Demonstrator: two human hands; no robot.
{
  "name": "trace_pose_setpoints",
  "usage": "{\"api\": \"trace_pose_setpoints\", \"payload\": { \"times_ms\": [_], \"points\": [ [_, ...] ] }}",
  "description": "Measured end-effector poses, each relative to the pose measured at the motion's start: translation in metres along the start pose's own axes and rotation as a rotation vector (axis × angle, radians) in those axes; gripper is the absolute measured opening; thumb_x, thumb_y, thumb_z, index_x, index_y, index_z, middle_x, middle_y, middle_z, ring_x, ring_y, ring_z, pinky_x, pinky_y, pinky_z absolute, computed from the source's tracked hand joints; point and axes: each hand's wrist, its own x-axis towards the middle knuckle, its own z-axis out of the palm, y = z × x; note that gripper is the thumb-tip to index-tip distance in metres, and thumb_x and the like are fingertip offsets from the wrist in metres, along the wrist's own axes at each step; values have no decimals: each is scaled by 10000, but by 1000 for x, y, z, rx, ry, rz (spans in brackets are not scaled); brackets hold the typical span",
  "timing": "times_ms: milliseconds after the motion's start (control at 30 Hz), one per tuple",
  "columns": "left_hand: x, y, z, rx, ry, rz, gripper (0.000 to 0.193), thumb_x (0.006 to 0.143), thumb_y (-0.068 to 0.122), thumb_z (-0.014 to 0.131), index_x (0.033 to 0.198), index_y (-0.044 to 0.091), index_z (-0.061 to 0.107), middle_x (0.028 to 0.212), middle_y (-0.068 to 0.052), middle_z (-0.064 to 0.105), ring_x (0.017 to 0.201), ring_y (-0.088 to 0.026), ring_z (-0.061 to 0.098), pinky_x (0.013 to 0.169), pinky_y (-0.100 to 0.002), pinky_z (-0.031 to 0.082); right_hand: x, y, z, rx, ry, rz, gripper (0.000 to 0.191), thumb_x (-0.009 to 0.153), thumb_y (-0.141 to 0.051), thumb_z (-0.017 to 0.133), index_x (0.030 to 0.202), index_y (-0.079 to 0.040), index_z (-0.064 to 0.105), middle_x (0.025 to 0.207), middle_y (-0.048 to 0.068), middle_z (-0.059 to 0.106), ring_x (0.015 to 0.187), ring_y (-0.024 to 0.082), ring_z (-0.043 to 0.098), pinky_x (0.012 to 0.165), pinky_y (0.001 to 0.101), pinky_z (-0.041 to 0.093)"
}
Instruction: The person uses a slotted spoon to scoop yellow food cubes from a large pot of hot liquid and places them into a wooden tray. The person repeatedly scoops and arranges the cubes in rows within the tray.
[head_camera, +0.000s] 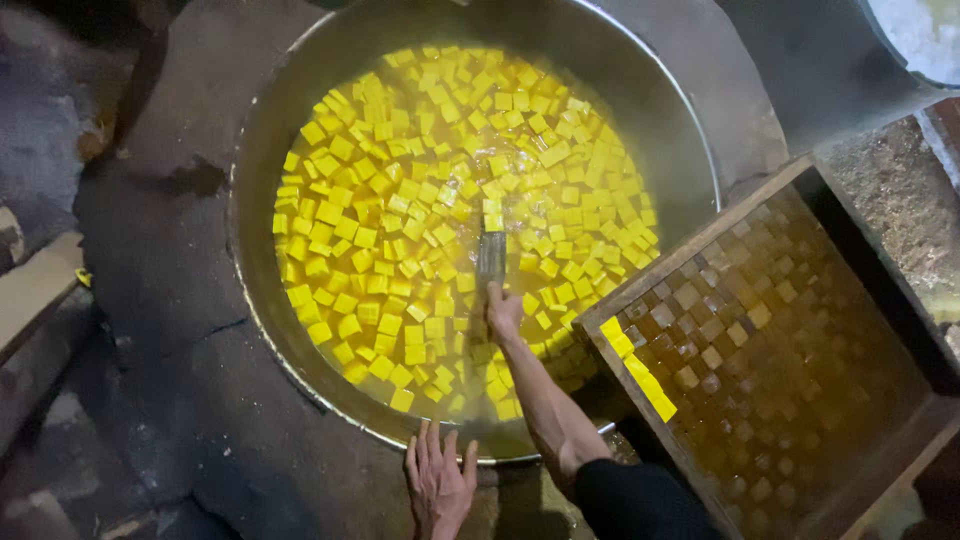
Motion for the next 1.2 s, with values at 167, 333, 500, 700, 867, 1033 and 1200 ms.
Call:
{"api": "trace_pose_setpoints", "payload": {
  "times_ms": [167,333,500,700,867,1033,1200],
  "points": [
    [-1,1,-1,8,29,11,472,912,447,590,1149,51,689,1401,-187,525,1377,-344,415,1165,-521,267,21,-13,-10,-24,28,-221,450,974,-455,652,904,-19,737,661,26,656,575,121,593,562,315,466],
    [-2,2,-3,45,-6,25,479,925,442,590,1160,35,683,1378,-204,527,1379,-351,413,1167,-527,261,-8,18,-40,334,-126,-245,349,1010,-341,664,1005,4,718,681,1,615,545,86,532,483,280,408],
    [-5,4,-4,10,34,22,475,914,442,597,1141,36,687,1387,-191,535,1381,-337,425,1174,-515,277,-41,54,-73,260,-177,-145,426,1016,-363,690,877,36,639,633,37,583,495,115,530,454,307,414],
    [-5,6,1,13,71,27,461,900,430,619,1126,35,693,1379,-193,537,1367,-341,429,1164,-520,281,1,38,-84,-146,-211,-27,515,975,-436,692,835,59,694,634,108,654,514,189,609,489,365,490],
    [-4,3,7,10,74,35,460,909,431,602,1131,39,692,1390,-184,525,1377,-339,423,1164,-519,280,44,1,-68,-466,-205,-214,533,954,-534,605,913,-28,767,698,121,741,555,168,676,611,365,545],
    [-2,2,12,46,37,38,464,925,438,591,1134,36,690,1401,-196,511,1381,-347,410,1157,-525,271,60,-19,-44,-346,-297,-183,484,946,-507,614,860,-43,724,659,81,701,503,181,632,500,376,499],
    [-7,9,15,71,25,-9,490,910,447,594,1167,42,694,1366,-182,543,1369,-338,429,1174,-521,267,20,-9,-46,-2,-386,-204,517,997,-478,638,767,-17,680,594,45,608,452,142,519,415,329,400]
  ]
}}
